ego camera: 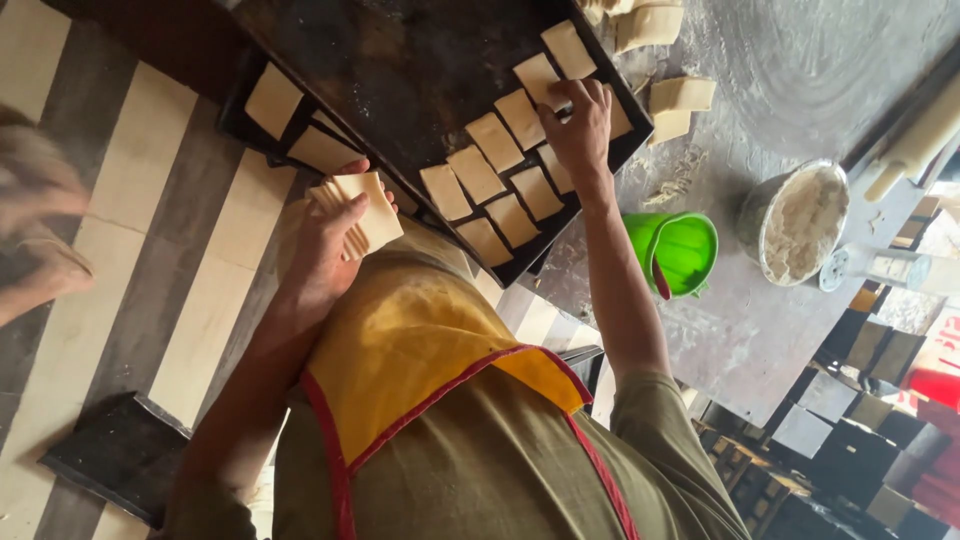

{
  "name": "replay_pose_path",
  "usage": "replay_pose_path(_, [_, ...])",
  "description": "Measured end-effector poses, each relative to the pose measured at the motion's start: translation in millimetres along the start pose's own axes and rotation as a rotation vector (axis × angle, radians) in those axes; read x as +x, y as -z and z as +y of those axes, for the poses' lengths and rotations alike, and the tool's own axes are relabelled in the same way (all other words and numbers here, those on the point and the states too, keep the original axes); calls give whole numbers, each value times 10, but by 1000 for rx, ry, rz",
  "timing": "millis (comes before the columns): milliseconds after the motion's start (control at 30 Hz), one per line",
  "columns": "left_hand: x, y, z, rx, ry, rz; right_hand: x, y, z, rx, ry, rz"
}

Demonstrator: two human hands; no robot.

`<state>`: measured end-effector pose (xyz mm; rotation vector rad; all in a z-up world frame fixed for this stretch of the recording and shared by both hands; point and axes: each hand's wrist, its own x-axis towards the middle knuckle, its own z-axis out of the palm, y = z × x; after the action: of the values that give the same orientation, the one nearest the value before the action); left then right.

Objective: Placing small squares of dough onto a baking tray.

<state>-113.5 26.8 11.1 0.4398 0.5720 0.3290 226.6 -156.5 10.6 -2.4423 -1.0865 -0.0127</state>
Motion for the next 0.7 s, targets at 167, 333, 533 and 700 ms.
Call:
replay_pose_path(167, [-1, -14, 58, 12, -19, 4, 5, -19, 44, -43, 21, -12])
replay_pose_path(333, [20, 30, 36, -3, -20, 7, -150, -139, -1, -136, 56, 42])
replay_pose_path(533, [63, -11, 31, -6, 15, 47, -523, -131, -1092, 329, 90, -289])
replay_pose_path(700, [114, 40, -42, 16, 9, -4, -584, -283, -1168, 249, 258, -291])
